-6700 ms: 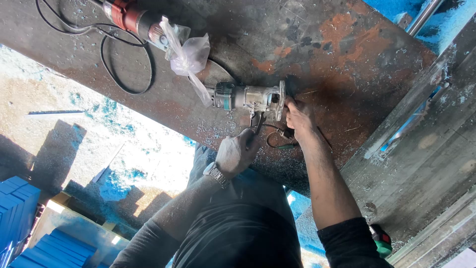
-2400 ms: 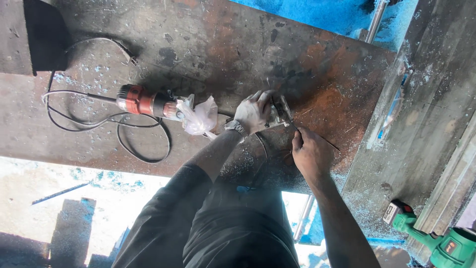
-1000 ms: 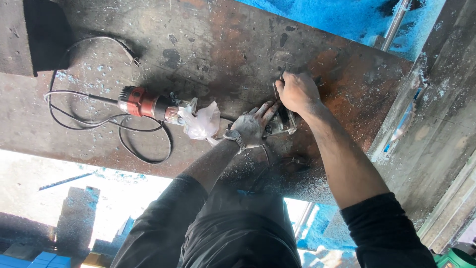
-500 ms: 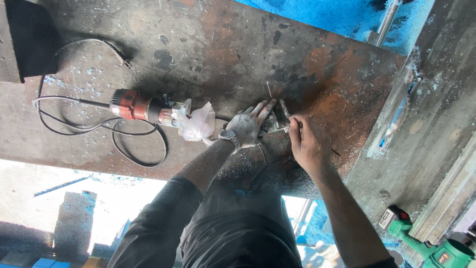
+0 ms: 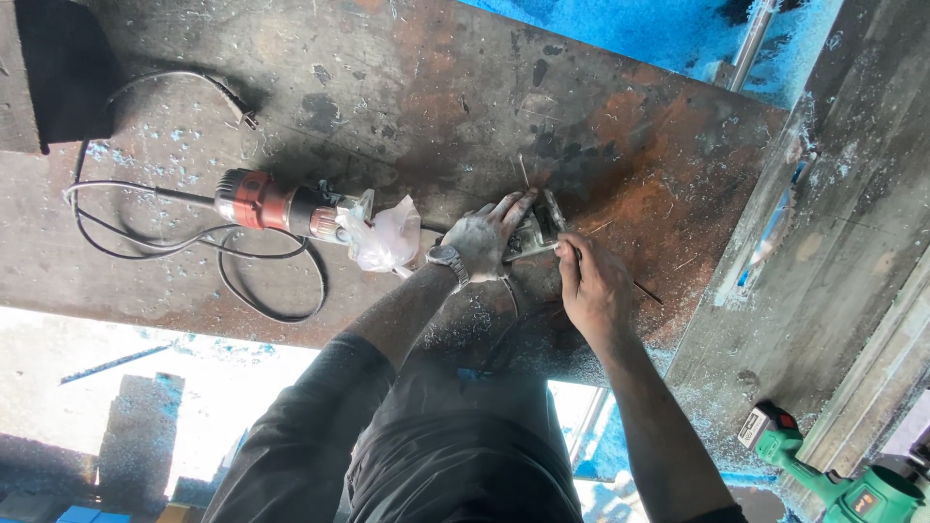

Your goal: Maintaining and repairing a handheld power trimmer or router at a workbench.

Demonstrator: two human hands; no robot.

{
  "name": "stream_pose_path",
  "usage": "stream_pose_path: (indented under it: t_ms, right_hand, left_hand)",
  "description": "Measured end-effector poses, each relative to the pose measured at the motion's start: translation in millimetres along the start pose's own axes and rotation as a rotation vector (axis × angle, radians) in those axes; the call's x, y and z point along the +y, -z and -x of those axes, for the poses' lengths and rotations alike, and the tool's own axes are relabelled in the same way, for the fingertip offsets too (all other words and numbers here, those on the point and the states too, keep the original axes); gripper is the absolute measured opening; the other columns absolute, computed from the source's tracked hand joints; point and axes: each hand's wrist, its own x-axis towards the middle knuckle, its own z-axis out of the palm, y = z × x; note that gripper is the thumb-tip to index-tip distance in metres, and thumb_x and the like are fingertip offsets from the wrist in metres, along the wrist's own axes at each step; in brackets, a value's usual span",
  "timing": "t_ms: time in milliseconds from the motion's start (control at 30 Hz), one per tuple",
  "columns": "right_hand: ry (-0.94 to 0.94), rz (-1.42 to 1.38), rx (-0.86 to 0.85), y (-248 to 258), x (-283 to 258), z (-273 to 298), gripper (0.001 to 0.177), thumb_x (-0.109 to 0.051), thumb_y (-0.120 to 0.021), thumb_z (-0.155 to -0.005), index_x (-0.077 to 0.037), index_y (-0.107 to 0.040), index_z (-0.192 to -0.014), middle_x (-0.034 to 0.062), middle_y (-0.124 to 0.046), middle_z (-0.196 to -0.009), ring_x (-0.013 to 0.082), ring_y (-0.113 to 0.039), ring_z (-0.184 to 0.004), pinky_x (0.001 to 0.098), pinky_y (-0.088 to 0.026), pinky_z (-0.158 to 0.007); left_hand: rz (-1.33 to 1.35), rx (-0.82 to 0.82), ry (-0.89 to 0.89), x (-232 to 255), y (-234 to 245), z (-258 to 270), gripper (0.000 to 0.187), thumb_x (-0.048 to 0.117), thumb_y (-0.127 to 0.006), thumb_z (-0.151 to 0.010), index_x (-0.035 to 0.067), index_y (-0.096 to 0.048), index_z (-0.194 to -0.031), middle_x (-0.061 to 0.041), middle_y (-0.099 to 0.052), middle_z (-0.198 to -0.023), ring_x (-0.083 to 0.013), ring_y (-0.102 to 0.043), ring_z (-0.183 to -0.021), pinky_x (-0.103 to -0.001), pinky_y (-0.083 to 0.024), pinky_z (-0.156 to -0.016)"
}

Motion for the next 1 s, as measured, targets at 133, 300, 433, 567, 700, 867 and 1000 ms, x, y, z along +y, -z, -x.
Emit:
stream_pose_path:
  t_ms: [133,300,433,567,700,867,1000]
  right_hand:
    - [-0.125,-0.097,-0.078,0.5,-3.2,-52.4,0.020,-0.016,-0.054,-0.113,-0.004,-0.070,-0.112,0.0087,-0.073,-0.082,0.0214,-0.072,-0.067,0.0289,-0.056,-0.064]
    - [-0.008,0.026,-0.113,6.1,-4.4,-93.1,0.014,-0.020,-0.060,-0.111,-0.010,-0.068,-0.105,0.0081,-0.072,-0.076,0.0283,-0.075,-0.068,0.0348,-0.054,-0.054]
    - [-0.079,-0.125,-0.056,31.5,-15.1,-88.9,0.018,-0.009,-0.053,-0.114,-0.001,-0.068,-0.110,0.0125,-0.072,-0.078,0.0247,-0.072,-0.064,0.0325,-0.058,-0.057]
    - [-0.257,-0.321,-0.059,48.0,-17.0,-69.1,0.022,-0.018,-0.047,-0.117,-0.004,-0.064,-0.116,0.0142,-0.072,-0.080,0.0282,-0.074,-0.074,0.0353,-0.058,-0.064]
    - [-0.239,-0.272,-0.094,43.4,-14.1,-67.2,0.023,-0.022,-0.048,-0.116,-0.008,-0.066,-0.114,0.0120,-0.074,-0.079,0.0294,-0.076,-0.075,0.0361,-0.058,-0.063]
    - [-0.131,-0.098,-0.170,37.5,-17.9,-81.9,0.017,-0.022,-0.054,-0.113,-0.013,-0.068,-0.110,0.0073,-0.073,-0.076,0.0306,-0.075,-0.073,0.0384,-0.057,-0.059]
    - [-0.125,-0.028,-0.257,37.9,-22.6,-90.1,0.014,-0.022,-0.055,-0.111,-0.015,-0.067,-0.111,0.0104,-0.072,-0.077,0.0357,-0.074,-0.074,0.0458,-0.057,-0.059]
  left_hand:
    - [0.021,-0.040,0.000,-8.2,-30.9,5.7,0.076,0.020,-0.078,-0.069,0.018,-0.051,-0.140,0.001,-0.057,-0.133,-0.0215,-0.072,-0.097,-0.039,-0.064,-0.073]
    - [0.077,-0.126,0.017,-13.3,-43.5,2.4,0.107,0.027,-0.086,-0.046,0.016,-0.046,-0.145,-0.002,-0.054,-0.137,-0.0262,-0.072,-0.100,-0.043,-0.064,-0.077]
    - [0.275,-0.233,0.035,-34.2,-49.5,-10.6,0.114,0.030,-0.086,-0.044,0.012,-0.041,-0.148,-0.009,-0.048,-0.140,-0.0365,-0.070,-0.106,-0.052,-0.065,-0.083]
    - [0.495,-0.313,0.072,-39.7,-32.3,-19.2,0.113,0.026,-0.083,-0.044,0.010,-0.040,-0.147,-0.016,-0.050,-0.136,-0.0490,-0.069,-0.105,-0.061,-0.061,-0.089]
    - [0.524,-0.330,0.082,-44.4,-18.1,-25.4,0.109,0.024,-0.084,-0.047,0.009,-0.040,-0.145,-0.020,-0.052,-0.133,-0.0512,-0.068,-0.106,-0.062,-0.060,-0.090]
    - [0.522,-0.306,0.053,-45.3,-22.2,-23.7,0.110,0.026,-0.083,-0.046,0.008,-0.039,-0.145,-0.020,-0.050,-0.135,-0.0510,-0.068,-0.106,-0.061,-0.061,-0.090]
    - [0.518,-0.269,0.023,-42.5,-20.1,-21.6,0.109,0.027,-0.082,-0.046,0.007,-0.039,-0.145,-0.020,-0.048,-0.140,-0.0503,-0.068,-0.107,-0.060,-0.062,-0.089]
